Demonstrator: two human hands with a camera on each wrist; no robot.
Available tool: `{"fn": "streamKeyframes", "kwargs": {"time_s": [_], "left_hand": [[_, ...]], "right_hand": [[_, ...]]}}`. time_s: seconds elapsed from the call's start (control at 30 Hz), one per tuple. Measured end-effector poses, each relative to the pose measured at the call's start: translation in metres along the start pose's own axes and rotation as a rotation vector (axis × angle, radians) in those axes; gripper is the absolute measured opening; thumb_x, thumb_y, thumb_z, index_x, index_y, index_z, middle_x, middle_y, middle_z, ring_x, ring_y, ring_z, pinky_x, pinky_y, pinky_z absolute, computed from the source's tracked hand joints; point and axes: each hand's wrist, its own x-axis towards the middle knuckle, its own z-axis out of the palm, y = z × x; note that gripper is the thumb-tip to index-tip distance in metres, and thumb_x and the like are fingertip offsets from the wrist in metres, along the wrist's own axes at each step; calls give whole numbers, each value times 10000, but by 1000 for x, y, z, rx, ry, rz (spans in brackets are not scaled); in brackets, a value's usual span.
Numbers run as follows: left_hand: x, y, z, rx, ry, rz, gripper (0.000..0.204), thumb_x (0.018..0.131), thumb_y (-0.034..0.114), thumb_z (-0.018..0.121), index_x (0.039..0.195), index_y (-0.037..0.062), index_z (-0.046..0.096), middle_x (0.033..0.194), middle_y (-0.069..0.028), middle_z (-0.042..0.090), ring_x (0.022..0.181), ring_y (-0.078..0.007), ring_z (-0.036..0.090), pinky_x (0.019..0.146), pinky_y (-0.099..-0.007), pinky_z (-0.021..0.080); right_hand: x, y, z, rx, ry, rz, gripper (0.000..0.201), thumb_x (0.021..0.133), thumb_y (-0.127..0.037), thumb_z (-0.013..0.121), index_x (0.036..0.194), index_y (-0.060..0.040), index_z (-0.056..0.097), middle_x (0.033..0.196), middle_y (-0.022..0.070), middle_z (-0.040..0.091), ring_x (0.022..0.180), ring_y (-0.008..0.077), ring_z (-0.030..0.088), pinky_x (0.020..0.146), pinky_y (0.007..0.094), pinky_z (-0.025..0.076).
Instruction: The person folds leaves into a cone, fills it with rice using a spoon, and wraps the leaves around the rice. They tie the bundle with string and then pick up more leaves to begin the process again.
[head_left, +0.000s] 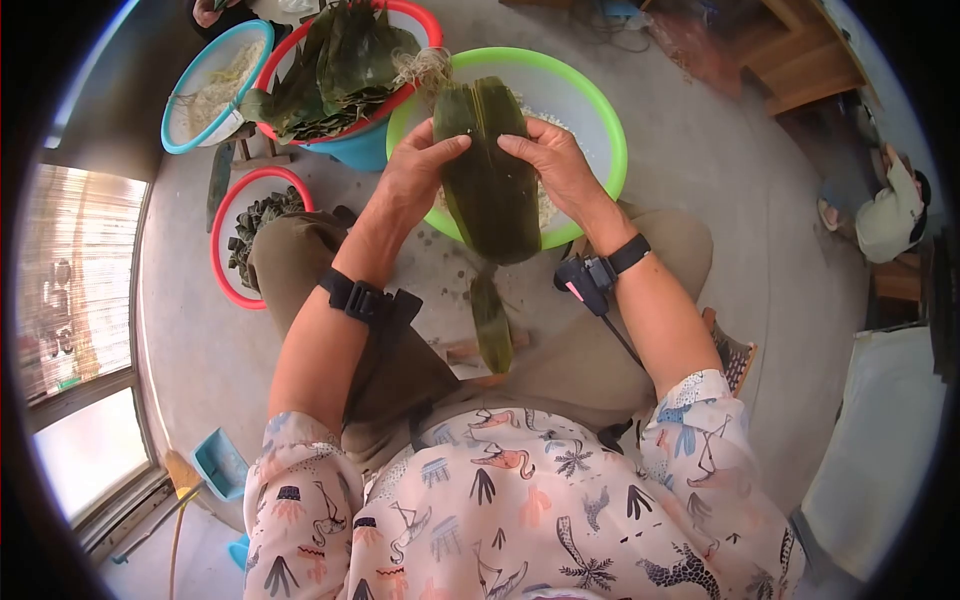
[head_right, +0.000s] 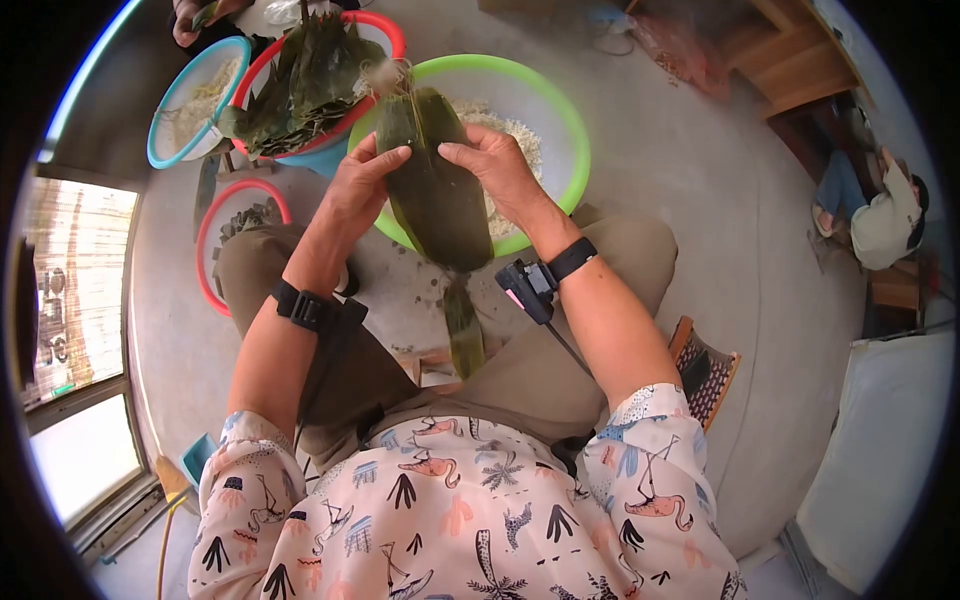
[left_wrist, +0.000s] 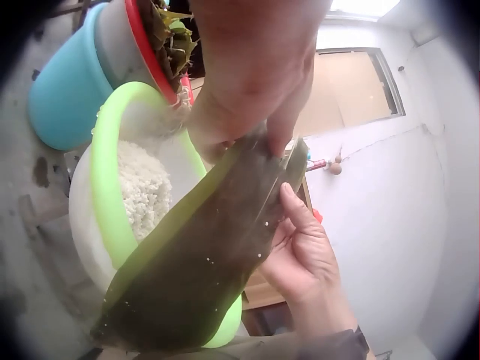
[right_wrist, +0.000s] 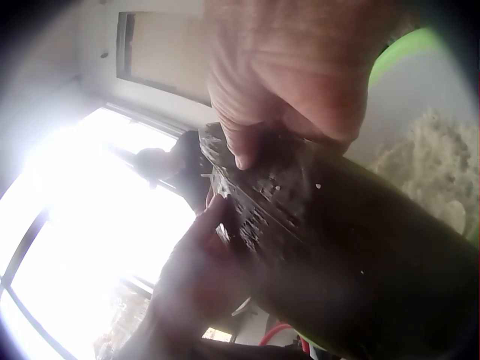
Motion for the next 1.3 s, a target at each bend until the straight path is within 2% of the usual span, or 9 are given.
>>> {"fn": "streamKeyframes", "kwargs": {"time_s": [0.23, 0.3, 0.5, 0.73, 0.93, 1.03, 1.2, 1.3], "left_hand": [[0, 1, 5, -21, -2, 10, 306, 882, 35, 650, 1184, 28, 595, 1097, -70, 654, 990, -166, 630, 891, -317, 515], [-3, 1, 7, -53, 9, -96, 299, 879, 29, 650, 1173, 21, 597, 1098, -80, 654, 996, -178, 635, 886, -329, 527], [-1, -3, 4, -80, 24, -69, 242, 858, 15, 677, 1097, 32, 645, 1034, -75, 688, 940, -174, 661, 855, -325, 544], [-1, -8, 9, -83, 54, -24, 257, 859, -15, 651, 1112, 26, 630, 1048, -77, 673, 939, -181, 659, 844, -325, 552], [-2, -9, 9, -114, 51, -26, 271, 862, -21, 639, 1128, 21, 615, 1052, -76, 668, 951, -186, 653, 869, -331, 541], [-1, -9, 5, -74, 50, -14, 302, 871, -20, 606, 1172, 6, 596, 1074, -91, 653, 979, -191, 638, 864, -333, 534], [-3, -7, 7, 16, 27, -89, 289, 873, 3, 635, 1159, 10, 602, 1070, -80, 659, 972, -185, 640, 855, -329, 536], [-1, -11, 5, -4, 30, -47, 289, 871, 0, 637, 1159, 8, 602, 1073, -77, 659, 973, -183, 640, 856, -325, 533]], "right_hand": [[4, 7, -4, 11, 36, -65, 278, 928, -93, 616, 1189, 1, 604, 1065, 33, 664, 950, 82, 608, 865, 233, 489], [3, 5, -3, 19, 36, -68, 265, 916, -96, 627, 1162, 1, 617, 1052, 31, 665, 931, 84, 610, 845, 240, 493], [3, 6, -3, -58, 29, -35, 267, 888, -89, 656, 1138, -1, 629, 1029, 21, 665, 907, 85, 609, 820, 247, 498], [1, 6, 2, -127, 87, -84, 272, 888, -68, 659, 1154, -21, 626, 1038, 8, 656, 932, 76, 595, 847, 238, 485], [2, 8, 1, -58, 65, -90, 284, 881, -61, 648, 1161, -11, 630, 1046, 12, 668, 928, 84, 608, 848, 256, 494], [1, 9, -3, -35, 35, -19, 270, 883, -61, 644, 1148, -6, 634, 1048, 24, 670, 938, 94, 612, 849, 260, 496], [1, 11, -2, -57, 73, -31, 272, 888, -70, 640, 1149, 5, 630, 1053, 35, 668, 949, 102, 613, 853, 262, 495], [0, 7, -1, -58, 61, -18, 278, 892, -76, 639, 1157, 7, 627, 1056, 36, 666, 956, 104, 611, 863, 262, 491]]}}
